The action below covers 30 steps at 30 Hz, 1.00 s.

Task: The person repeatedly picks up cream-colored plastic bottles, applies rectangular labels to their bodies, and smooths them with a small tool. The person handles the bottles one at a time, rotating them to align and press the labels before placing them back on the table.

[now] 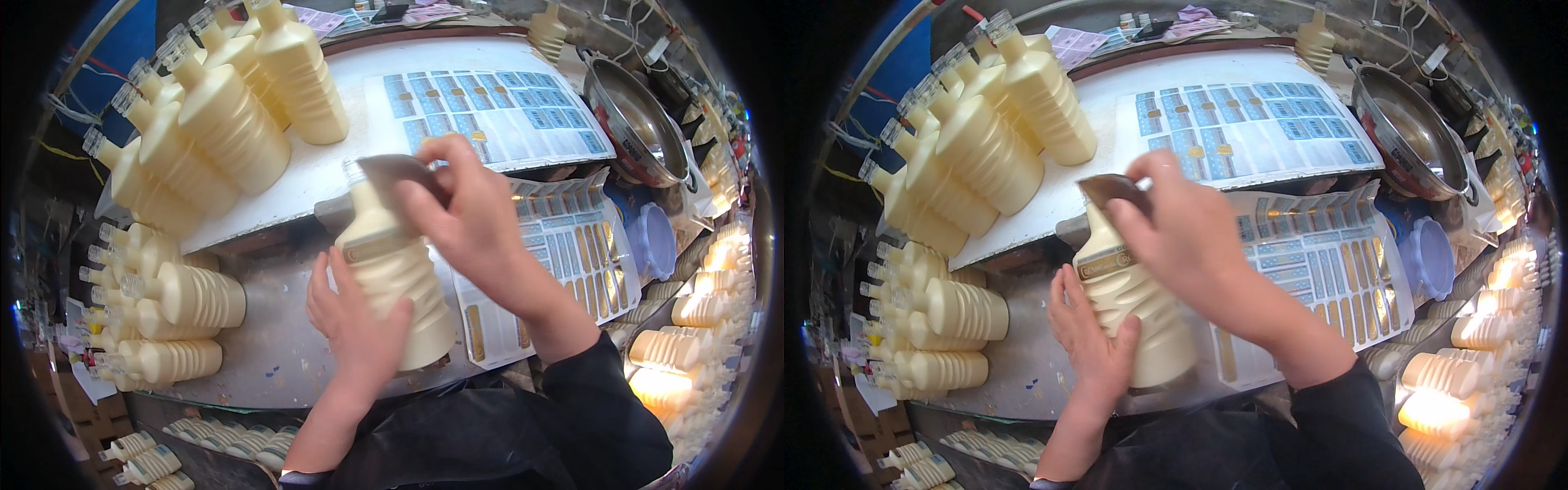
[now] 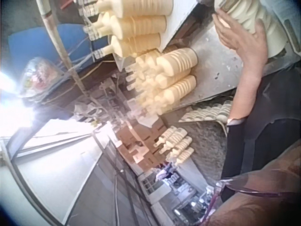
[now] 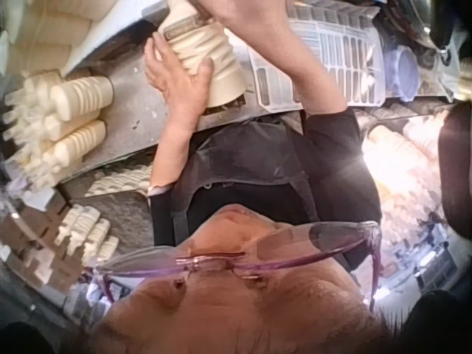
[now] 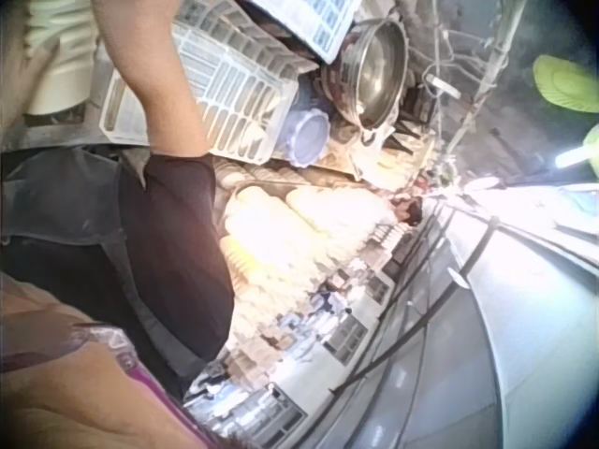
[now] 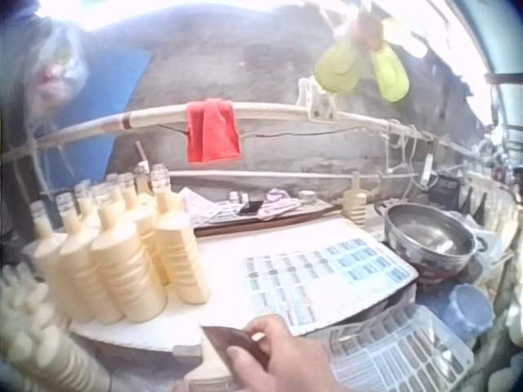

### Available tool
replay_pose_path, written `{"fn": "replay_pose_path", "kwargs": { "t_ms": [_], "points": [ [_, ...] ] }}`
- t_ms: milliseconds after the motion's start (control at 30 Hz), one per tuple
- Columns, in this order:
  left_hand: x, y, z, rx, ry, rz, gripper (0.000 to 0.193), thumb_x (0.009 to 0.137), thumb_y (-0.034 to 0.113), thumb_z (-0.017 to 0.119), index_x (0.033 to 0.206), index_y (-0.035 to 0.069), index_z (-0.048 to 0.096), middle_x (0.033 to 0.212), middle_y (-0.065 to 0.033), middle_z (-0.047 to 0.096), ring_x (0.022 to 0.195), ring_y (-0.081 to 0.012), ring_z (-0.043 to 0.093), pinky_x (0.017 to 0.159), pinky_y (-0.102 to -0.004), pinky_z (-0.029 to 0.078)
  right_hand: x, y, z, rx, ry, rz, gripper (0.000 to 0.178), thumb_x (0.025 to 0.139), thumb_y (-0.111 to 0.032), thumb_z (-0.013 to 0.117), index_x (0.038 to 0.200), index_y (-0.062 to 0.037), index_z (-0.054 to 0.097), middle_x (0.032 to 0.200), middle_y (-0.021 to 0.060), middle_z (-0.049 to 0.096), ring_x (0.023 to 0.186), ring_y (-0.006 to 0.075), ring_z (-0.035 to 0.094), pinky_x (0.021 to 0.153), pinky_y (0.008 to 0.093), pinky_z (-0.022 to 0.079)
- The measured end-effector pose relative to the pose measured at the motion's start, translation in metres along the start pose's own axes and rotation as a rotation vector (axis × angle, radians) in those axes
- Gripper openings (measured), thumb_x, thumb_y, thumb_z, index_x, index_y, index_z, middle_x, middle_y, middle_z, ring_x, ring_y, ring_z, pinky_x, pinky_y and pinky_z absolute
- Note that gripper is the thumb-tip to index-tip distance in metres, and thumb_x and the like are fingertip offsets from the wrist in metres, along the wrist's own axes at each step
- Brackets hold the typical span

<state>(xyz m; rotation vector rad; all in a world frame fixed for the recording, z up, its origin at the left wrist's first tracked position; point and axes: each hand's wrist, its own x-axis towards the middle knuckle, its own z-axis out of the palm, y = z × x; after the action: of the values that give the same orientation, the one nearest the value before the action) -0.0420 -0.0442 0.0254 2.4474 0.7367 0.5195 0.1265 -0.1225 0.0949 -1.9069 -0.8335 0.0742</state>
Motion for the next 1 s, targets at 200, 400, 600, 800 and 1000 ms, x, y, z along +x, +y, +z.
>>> {"fn": "replay_pose_path", "kwargs": {
  "t_ms": [200,400,600,800,1000],
  "points": [
    [0.008,0.014,-0.005,0.082,-0.067,0.024,0.095,0.080,0.042,0.076,0.158,0.009,0.032,0.157,-0.0279,0.024,0.144,-0.0469,0.024,0.119,-0.0568,0.018,0.002,0.004,0.038,-0.136,0.001,-0.074,0.032,0.095,-0.026,0.066,0.116,-0.0040,0.055,0.079,0.0191,0.070,0.072,0.0409,0.069,0.066,0.0489,0.053],
    [0.005,0.009,0.002,-0.020,-0.047,-0.005,0.100,0.078,0.041,0.078,0.159,0.007,0.030,0.156,-0.0274,0.026,0.143,-0.0463,0.026,0.119,-0.0562,0.020,0.000,0.061,0.025,-0.040,0.093,0.023,0.034,0.094,-0.017,0.071,0.120,-0.0026,0.055,0.079,0.0097,0.073,0.063,0.0133,0.064,0.059,0.0303,0.051],
    [0.006,0.008,0.003,-0.109,-0.018,-0.064,0.106,0.073,0.033,0.081,0.158,0.003,0.025,0.154,-0.0265,0.031,0.143,-0.0453,0.029,0.119,-0.0561,0.021,-0.004,0.084,0.026,0.020,0.180,0.022,0.034,0.096,-0.016,0.070,0.122,-0.0018,0.054,0.079,0.0064,0.073,0.066,0.0065,0.062,0.059,0.0269,0.050],
    [0.005,0.005,0.008,-0.130,0.004,-0.058,0.108,0.073,0.033,0.080,0.158,-0.001,0.022,0.152,-0.0265,0.035,0.142,-0.0440,0.031,0.120,-0.0544,0.021,-0.014,0.060,0.026,0.225,0.114,0.139,0.036,0.098,-0.018,0.068,0.124,0.0007,0.052,0.084,0.0093,0.074,0.071,0.0084,0.065,0.063,0.0279,0.051],
    [0.003,0.000,0.012,-0.214,-0.013,-0.115,0.107,0.076,0.030,0.079,0.159,-0.002,0.019,0.155,-0.0280,0.032,0.143,-0.0451,0.030,0.121,-0.0547,0.020,-0.018,0.049,0.019,0.165,0.215,0.113,0.040,0.096,-0.030,0.067,0.124,-0.0028,0.057,0.087,0.0206,0.071,0.082,0.0392,0.070,0.074,0.0466,0.053]
  ]
}}
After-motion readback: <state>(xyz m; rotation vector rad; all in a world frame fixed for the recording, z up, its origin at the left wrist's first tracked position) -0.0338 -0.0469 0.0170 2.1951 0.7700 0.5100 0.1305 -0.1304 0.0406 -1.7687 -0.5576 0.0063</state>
